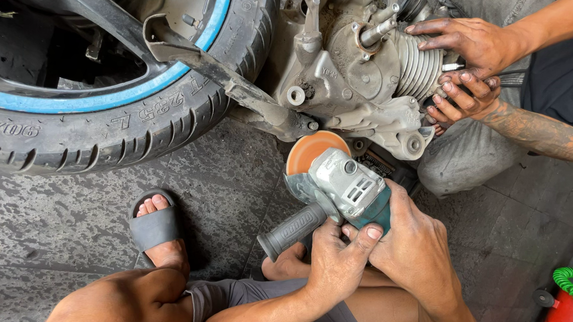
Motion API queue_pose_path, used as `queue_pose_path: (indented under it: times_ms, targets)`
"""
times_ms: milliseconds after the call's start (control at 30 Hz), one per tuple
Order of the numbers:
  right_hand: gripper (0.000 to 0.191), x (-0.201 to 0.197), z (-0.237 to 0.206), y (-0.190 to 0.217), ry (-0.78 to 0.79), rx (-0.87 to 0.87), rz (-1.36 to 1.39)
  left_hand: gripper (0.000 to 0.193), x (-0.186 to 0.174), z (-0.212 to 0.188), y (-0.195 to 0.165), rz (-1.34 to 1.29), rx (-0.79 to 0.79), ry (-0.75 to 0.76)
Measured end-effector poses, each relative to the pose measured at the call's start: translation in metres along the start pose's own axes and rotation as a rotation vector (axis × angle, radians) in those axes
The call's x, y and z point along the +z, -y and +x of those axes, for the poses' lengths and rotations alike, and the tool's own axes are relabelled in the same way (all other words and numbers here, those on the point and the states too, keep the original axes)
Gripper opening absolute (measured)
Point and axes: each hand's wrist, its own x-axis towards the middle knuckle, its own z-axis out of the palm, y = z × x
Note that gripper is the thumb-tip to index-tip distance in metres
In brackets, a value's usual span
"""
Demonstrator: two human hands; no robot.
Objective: The person uses an angle grinder to cut a metal part on the motorcycle engine, then removes a bolt and nut with a wrench. The person also wipes the area with a cloth and continues grinding.
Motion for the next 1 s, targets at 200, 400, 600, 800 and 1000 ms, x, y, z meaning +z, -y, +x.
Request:
queue_pose_path:
  times_ms: [200, 400, 600, 800, 1000]
  targets:
    - [0.095, -0.003, 0.001, 0.003, -0.012, -0.066, -0.001, 0.053, 0.001, -0.001, -0.005, -0.010, 0.036, -0.005]
    - [0.092, -0.004, 0.001, 0.006, -0.027, -0.010, -0.055, 0.049, 0.000, 0.003, -0.006, 0.045, -0.020, -0.006]
    - [0.092, -0.003, 0.003, 0.000, -0.041, -0.020, -0.030, 0.045, 0.001, 0.006, 0.000, 0.074, -0.040, -0.012]
    - [0.092, -0.003, 0.004, -0.005, -0.054, -0.059, -0.028, 0.044, 0.002, 0.007, 0.003, 0.052, -0.027, -0.014]
    - [0.097, -0.005, 0.007, -0.003, -0.012, 0.008, -0.037, 0.046, 0.002, 0.009, 0.001, -0.003, -0.059, 0.011]
